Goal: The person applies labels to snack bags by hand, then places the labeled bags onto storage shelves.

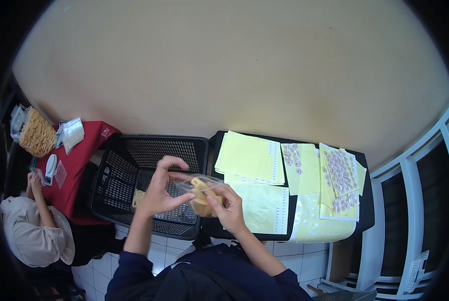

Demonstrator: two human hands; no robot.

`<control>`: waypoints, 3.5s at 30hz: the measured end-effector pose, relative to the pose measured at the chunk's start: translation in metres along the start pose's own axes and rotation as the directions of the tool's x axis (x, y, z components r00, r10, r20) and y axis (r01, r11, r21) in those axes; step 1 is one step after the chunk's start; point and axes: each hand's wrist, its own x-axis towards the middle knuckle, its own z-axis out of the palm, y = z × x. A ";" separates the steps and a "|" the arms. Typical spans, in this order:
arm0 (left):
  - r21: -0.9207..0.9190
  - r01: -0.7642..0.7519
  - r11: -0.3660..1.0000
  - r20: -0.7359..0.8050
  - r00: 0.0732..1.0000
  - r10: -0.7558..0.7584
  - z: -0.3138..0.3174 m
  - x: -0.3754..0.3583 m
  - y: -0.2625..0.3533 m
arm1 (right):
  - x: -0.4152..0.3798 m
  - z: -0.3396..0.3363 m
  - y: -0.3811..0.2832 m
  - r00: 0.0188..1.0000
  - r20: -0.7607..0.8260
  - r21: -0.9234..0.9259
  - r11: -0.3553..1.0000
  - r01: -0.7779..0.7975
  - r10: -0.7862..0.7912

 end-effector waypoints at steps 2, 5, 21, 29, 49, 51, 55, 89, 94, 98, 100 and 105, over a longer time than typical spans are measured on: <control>-0.314 0.063 0.947 -0.163 0.979 -0.120 0.021 0.000 -0.010 | -0.002 -0.011 -0.007 0.998 -0.067 0.020 1.000 -0.001 0.003; -0.493 0.156 0.856 -0.120 0.962 -0.244 0.063 0.000 -0.028 | -0.002 -0.026 -0.015 0.992 -0.123 -0.004 0.999 0.043 -0.043; -0.622 0.170 0.764 -0.110 0.948 -0.300 0.131 0.012 -0.018 | -0.006 -0.072 -0.031 0.971 -0.188 -0.090 0.987 0.129 -0.145; -0.698 0.160 0.698 -0.138 0.927 -0.350 0.148 0.012 -0.017 | -0.015 -0.081 -0.034 0.953 -0.197 -0.222 0.957 0.187 -0.231; -0.471 0.200 0.859 -0.260 0.899 -0.352 0.138 0.024 -0.010 | -0.009 -0.094 -0.029 0.986 -0.062 -0.283 0.950 0.130 -0.154; -0.552 0.193 0.811 -0.202 0.913 -0.355 0.134 0.023 -0.018 | -0.007 -0.090 -0.027 0.994 -0.089 -0.191 0.981 0.041 -0.059; -0.518 0.240 0.821 -0.210 0.895 -0.394 0.133 0.029 -0.016 | -0.004 -0.090 -0.021 0.988 -0.135 0.020 0.997 -0.073 0.075; -0.551 0.222 0.804 -0.192 0.904 -0.382 0.141 0.028 -0.035 | -0.001 -0.112 -0.009 0.988 -0.043 0.064 0.987 -0.146 0.149; -0.671 0.061 0.739 -0.340 0.860 -0.380 0.150 0.033 -0.028 | -0.010 -0.104 -0.007 0.984 -0.149 0.030 0.995 -0.093 0.097; -0.575 0.211 0.790 -0.176 0.912 -0.371 0.149 0.025 -0.033 | -0.010 -0.102 -0.012 0.977 -0.187 0.051 0.994 -0.098 0.106; -0.560 0.208 0.802 -0.181 0.914 -0.363 0.149 0.025 -0.029 | -0.010 -0.103 -0.016 0.975 -0.190 0.074 0.992 -0.098 0.111; -0.534 0.130 0.835 -0.272 0.909 -0.315 0.152 0.027 -0.017 | -0.012 -0.103 -0.029 0.969 -0.190 0.011 0.987 -0.160 0.159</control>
